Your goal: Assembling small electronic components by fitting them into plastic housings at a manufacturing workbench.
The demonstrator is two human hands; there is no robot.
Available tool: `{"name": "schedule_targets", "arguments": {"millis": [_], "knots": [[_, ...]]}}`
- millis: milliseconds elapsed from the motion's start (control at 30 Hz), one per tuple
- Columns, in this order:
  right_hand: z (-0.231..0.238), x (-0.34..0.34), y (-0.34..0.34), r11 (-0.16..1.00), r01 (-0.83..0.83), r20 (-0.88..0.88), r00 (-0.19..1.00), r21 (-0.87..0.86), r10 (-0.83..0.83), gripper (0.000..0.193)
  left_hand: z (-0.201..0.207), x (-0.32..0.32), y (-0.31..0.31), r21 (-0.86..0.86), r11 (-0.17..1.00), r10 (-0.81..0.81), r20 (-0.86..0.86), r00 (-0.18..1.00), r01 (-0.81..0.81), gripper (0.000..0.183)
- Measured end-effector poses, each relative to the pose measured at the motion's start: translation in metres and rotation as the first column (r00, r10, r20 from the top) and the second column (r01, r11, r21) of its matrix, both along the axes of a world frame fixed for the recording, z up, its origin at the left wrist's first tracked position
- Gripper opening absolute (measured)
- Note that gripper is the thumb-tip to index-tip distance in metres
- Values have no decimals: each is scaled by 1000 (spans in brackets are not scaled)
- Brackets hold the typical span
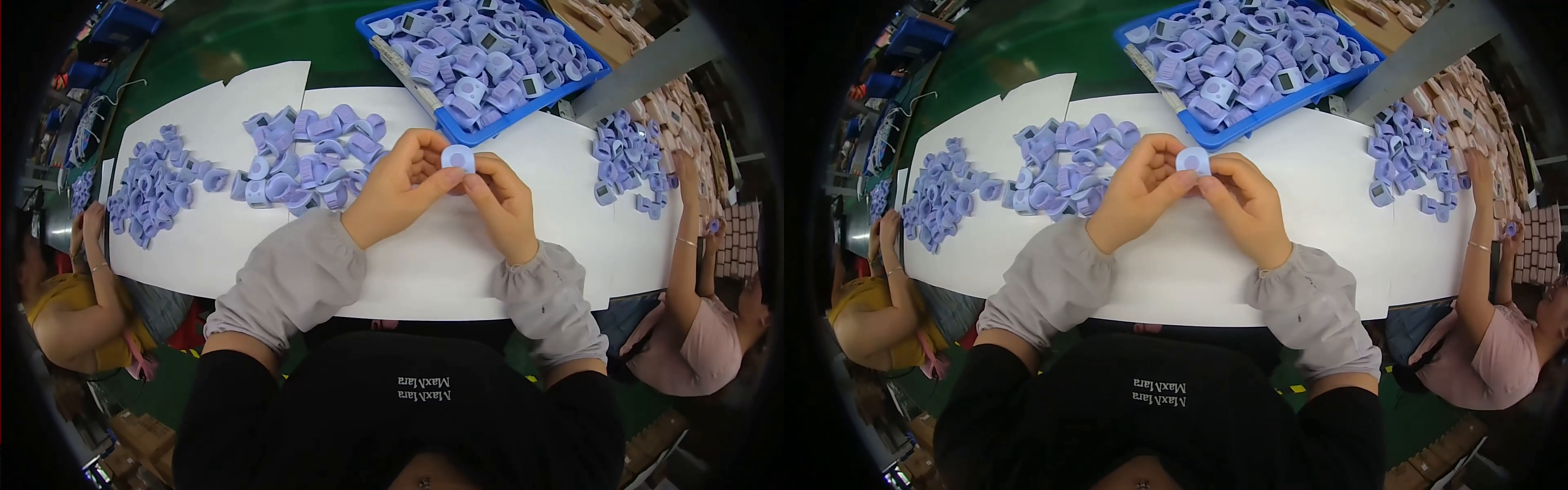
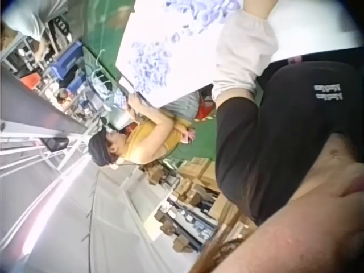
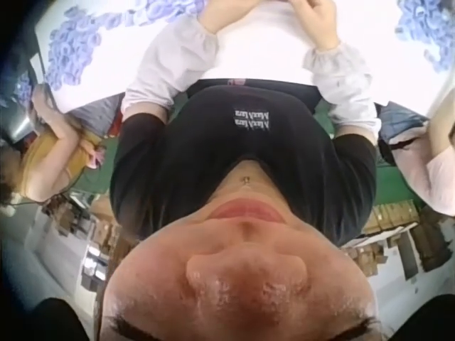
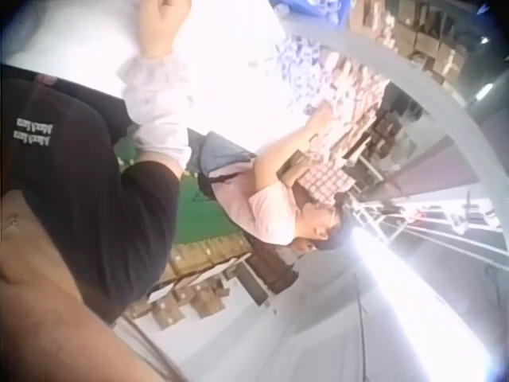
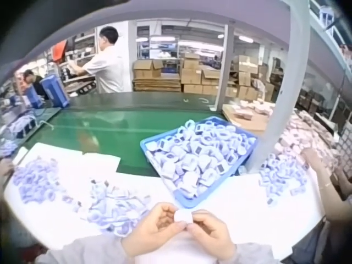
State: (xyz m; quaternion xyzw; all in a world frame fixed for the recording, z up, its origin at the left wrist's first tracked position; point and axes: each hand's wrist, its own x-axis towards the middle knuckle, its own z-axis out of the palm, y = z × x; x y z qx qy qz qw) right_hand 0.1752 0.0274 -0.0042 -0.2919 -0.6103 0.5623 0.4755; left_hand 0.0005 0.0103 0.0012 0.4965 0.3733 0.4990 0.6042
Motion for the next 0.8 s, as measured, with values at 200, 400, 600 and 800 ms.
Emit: {"name": "schedule_targets", "arguments": {"millis": [200, 400, 600, 800], "knots": [[1, 9, 1, 954, -101, 106, 985, -282, 135, 17, -2, -8, -2, 153, 978, -86, -322, 943, 142, 32], [2, 7, 5, 1000, -7, 24, 1000, 5, 7, 34, -21, 3, -8, 112, 993, -47, -5, 999, 47, 29], [10, 9, 6, 956, -30, 211, 977, 292, -33, 47, -17, -5, -8, 106, 990, -85, -74, 994, 93, 21], [5, 7, 4, 977, -14, 177, 984, 215, -25, 44, -19, -7, -8, 209, 973, -64, -166, 984, 99, 24]]}}
